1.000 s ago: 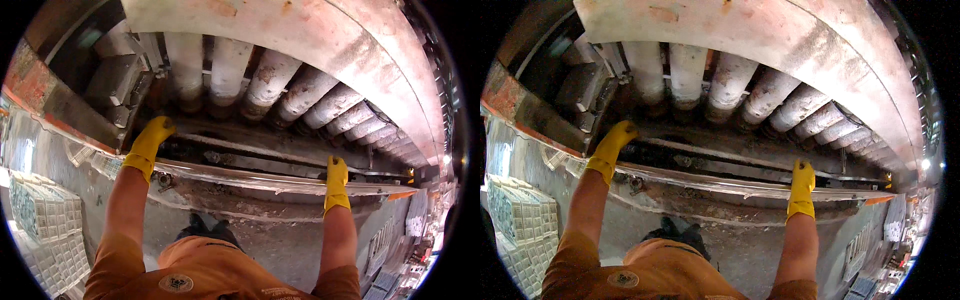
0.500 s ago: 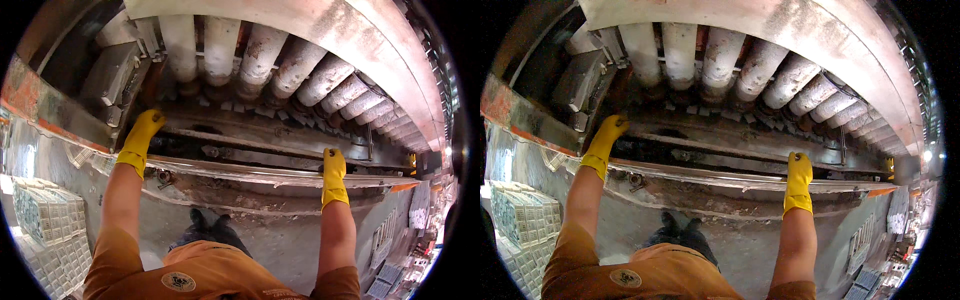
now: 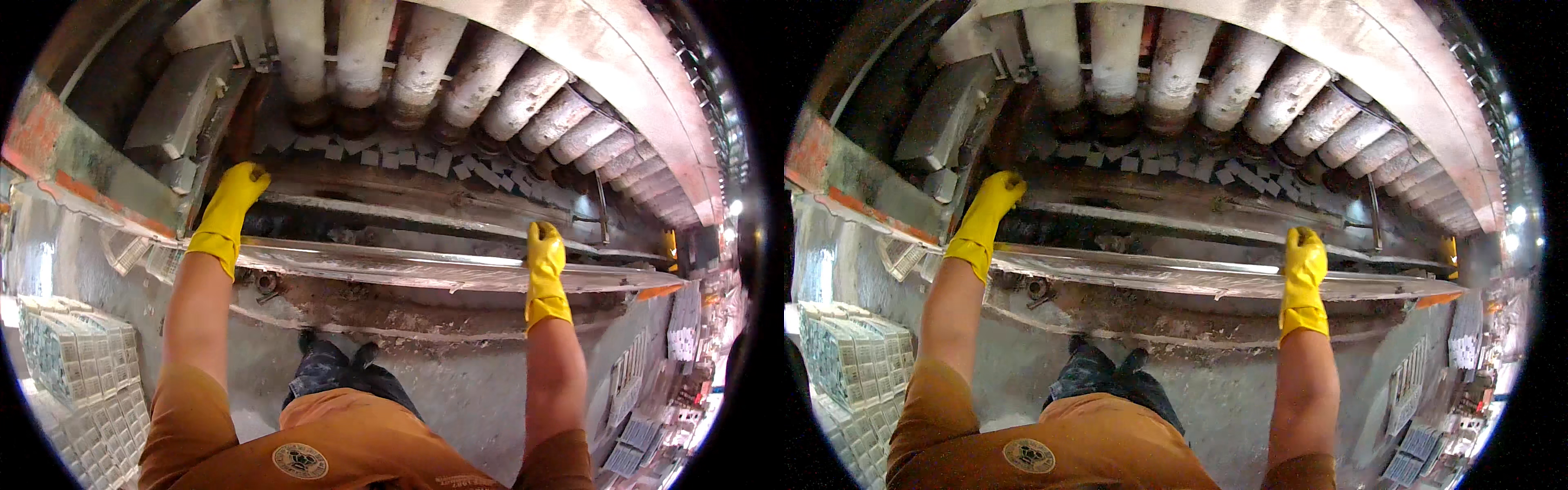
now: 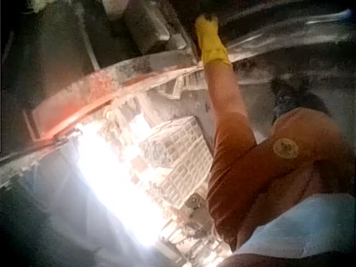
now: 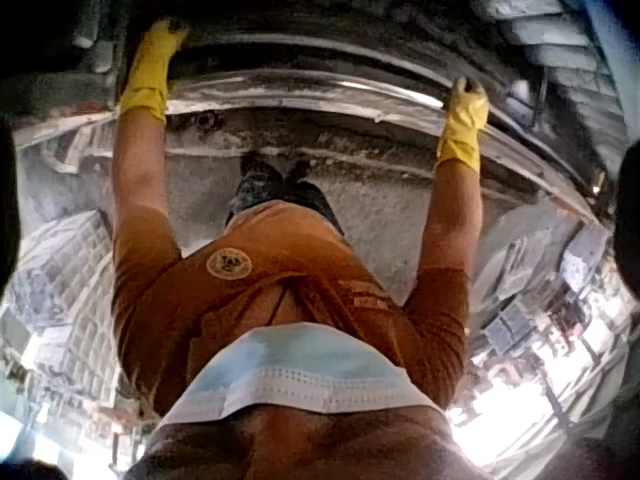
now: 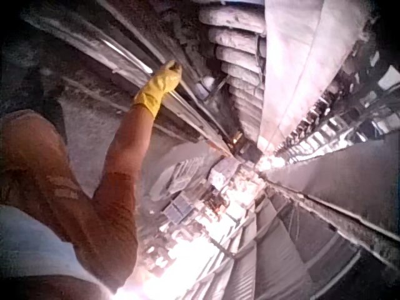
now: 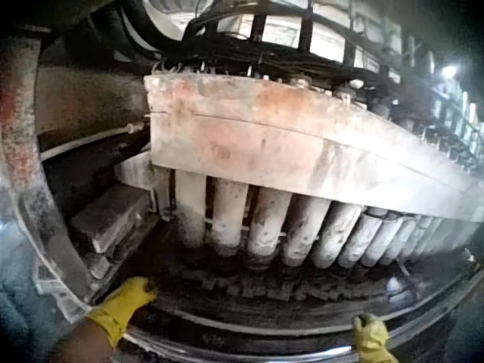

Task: The person measures small white rectangular tiles using a caliper and sorts them into a white basket. They then move to a conveyor belt system, where they use a metal bar to push and align the tiles on the moving belt.

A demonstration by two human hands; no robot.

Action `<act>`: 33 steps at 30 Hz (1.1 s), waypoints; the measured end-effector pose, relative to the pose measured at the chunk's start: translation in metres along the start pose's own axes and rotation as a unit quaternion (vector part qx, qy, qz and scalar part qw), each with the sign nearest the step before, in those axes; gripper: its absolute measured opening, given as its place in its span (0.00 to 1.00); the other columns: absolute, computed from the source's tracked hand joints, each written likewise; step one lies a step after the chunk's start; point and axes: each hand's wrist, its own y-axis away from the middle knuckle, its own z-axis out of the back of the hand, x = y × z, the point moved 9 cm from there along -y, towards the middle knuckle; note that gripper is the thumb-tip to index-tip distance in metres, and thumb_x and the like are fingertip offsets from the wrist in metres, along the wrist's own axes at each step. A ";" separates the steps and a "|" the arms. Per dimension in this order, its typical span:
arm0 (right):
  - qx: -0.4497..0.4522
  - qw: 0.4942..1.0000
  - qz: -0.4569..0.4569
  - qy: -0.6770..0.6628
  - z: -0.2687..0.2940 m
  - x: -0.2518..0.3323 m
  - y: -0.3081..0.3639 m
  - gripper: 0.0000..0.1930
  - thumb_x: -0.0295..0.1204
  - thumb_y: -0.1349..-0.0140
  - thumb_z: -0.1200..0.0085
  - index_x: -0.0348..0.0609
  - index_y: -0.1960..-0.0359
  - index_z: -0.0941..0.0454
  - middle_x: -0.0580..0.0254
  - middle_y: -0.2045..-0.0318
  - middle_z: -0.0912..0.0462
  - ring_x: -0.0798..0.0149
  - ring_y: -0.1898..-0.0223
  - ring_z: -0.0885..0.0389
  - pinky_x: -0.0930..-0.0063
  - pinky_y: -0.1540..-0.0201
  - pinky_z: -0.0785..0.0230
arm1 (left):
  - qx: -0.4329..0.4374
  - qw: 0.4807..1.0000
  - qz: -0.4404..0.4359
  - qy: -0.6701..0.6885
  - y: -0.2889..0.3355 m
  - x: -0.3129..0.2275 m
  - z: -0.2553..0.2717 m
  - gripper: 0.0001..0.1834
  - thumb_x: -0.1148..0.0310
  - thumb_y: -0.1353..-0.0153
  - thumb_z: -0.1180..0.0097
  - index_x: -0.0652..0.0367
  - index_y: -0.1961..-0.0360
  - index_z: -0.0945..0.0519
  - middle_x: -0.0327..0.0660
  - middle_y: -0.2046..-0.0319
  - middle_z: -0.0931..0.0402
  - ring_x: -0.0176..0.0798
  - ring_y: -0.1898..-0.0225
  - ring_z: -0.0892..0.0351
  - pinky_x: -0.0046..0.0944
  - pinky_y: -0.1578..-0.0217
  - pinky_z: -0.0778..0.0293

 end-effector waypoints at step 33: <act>-0.061 0.939 0.330 0.073 -0.020 0.041 0.135 0.18 0.40 0.40 0.42 0.44 0.52 0.15 0.61 0.81 0.24 0.50 0.77 0.25 0.57 0.68 0.33 | 0.021 0.937 -0.112 -0.329 -0.105 0.036 -0.128 0.35 0.48 0.35 0.43 0.59 0.32 0.27 0.53 0.31 0.31 0.57 0.31 0.31 0.50 0.29 0.39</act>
